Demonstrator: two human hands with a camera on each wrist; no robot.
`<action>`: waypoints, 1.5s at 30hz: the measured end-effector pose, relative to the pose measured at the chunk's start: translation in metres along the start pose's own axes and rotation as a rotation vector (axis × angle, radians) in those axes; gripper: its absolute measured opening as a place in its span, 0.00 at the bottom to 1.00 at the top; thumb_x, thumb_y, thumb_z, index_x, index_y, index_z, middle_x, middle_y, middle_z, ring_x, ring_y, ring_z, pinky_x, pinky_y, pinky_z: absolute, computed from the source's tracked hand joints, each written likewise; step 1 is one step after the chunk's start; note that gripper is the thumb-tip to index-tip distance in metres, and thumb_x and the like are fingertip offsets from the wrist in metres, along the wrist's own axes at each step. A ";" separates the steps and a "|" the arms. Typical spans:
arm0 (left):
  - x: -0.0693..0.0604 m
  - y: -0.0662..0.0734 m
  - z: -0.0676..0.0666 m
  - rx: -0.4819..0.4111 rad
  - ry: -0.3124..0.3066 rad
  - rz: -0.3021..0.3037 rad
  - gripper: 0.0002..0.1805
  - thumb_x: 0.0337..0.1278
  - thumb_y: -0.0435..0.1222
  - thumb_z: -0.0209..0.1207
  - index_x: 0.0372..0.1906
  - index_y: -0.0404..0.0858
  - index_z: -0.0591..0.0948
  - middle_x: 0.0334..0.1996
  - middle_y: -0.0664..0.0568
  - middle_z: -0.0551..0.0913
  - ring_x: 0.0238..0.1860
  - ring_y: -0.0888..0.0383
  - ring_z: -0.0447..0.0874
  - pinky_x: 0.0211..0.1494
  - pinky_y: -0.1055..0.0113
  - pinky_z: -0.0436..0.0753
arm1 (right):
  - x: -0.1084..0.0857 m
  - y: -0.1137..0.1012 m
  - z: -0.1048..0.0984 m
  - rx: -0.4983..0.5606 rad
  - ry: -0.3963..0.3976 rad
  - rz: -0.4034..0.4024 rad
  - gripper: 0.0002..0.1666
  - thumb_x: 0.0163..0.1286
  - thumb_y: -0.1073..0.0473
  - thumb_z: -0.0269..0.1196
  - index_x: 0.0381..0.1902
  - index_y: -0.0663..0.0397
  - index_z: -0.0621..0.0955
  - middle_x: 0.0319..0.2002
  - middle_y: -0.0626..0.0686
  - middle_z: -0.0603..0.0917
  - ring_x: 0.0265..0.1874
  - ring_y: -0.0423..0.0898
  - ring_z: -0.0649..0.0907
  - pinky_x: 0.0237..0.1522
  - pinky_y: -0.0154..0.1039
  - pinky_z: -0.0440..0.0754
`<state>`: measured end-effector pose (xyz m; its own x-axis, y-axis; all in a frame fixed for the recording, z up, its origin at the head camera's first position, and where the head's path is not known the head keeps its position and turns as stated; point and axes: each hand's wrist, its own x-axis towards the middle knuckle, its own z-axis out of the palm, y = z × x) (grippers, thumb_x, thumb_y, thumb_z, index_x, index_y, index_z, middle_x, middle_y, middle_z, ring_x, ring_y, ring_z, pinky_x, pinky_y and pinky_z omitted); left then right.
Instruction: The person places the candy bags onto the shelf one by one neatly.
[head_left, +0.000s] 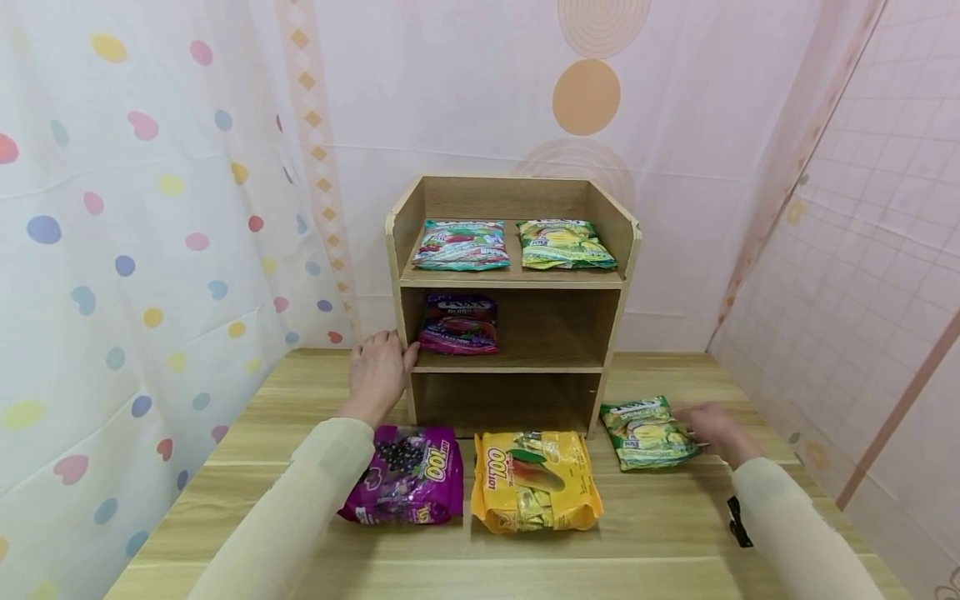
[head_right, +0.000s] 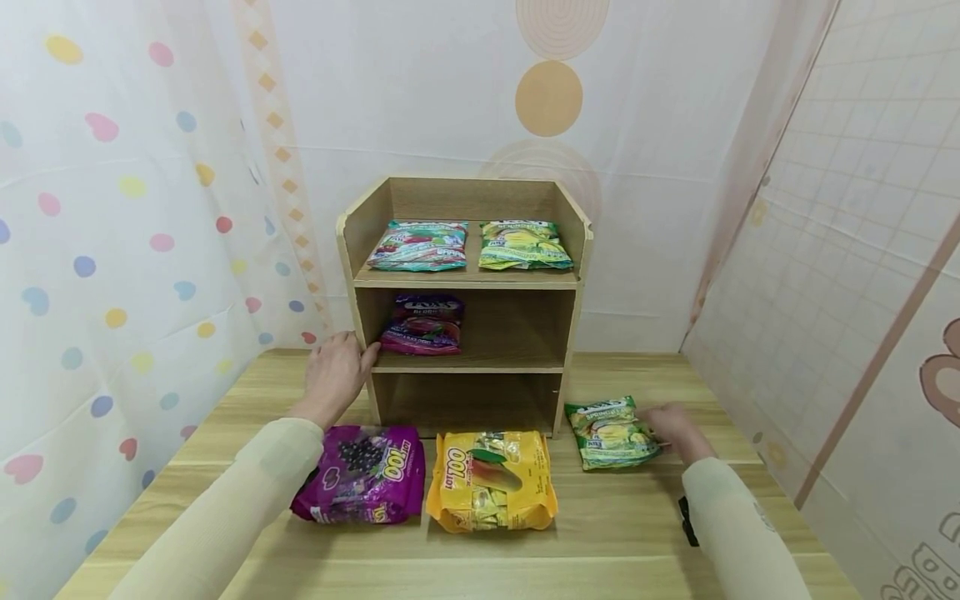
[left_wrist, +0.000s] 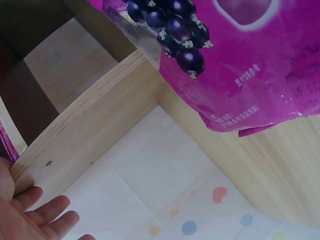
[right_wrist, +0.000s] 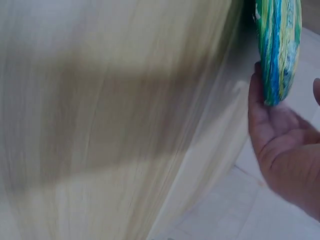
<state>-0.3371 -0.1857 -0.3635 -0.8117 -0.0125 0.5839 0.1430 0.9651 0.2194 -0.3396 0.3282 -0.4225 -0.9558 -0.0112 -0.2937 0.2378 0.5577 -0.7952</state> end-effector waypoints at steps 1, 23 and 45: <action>0.000 0.000 0.000 0.001 0.001 0.000 0.22 0.73 0.47 0.53 0.30 0.31 0.76 0.39 0.35 0.82 0.47 0.36 0.79 0.53 0.42 0.74 | 0.000 0.000 0.002 -0.006 0.004 0.014 0.44 0.78 0.48 0.50 0.69 0.84 0.52 0.67 0.82 0.57 0.64 0.76 0.65 0.58 0.62 0.73; 0.001 0.001 0.000 -0.012 0.010 0.002 0.22 0.73 0.47 0.53 0.28 0.33 0.75 0.40 0.35 0.82 0.48 0.36 0.79 0.53 0.42 0.74 | -0.003 -0.002 0.023 -0.096 0.107 0.138 0.63 0.66 0.35 0.63 0.69 0.85 0.51 0.64 0.81 0.59 0.60 0.74 0.67 0.53 0.62 0.75; 0.000 -0.001 0.001 0.011 0.031 0.013 0.21 0.72 0.47 0.54 0.29 0.33 0.75 0.38 0.36 0.82 0.46 0.37 0.80 0.50 0.43 0.75 | -0.013 -0.002 0.031 0.134 0.069 0.145 0.19 0.75 0.60 0.55 0.50 0.75 0.71 0.29 0.53 0.80 0.26 0.44 0.80 0.31 0.39 0.80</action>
<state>-0.3374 -0.1862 -0.3646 -0.7921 -0.0075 0.6103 0.1472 0.9681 0.2029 -0.3218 0.3014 -0.4338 -0.9185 0.1201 -0.3767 0.3898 0.4342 -0.8121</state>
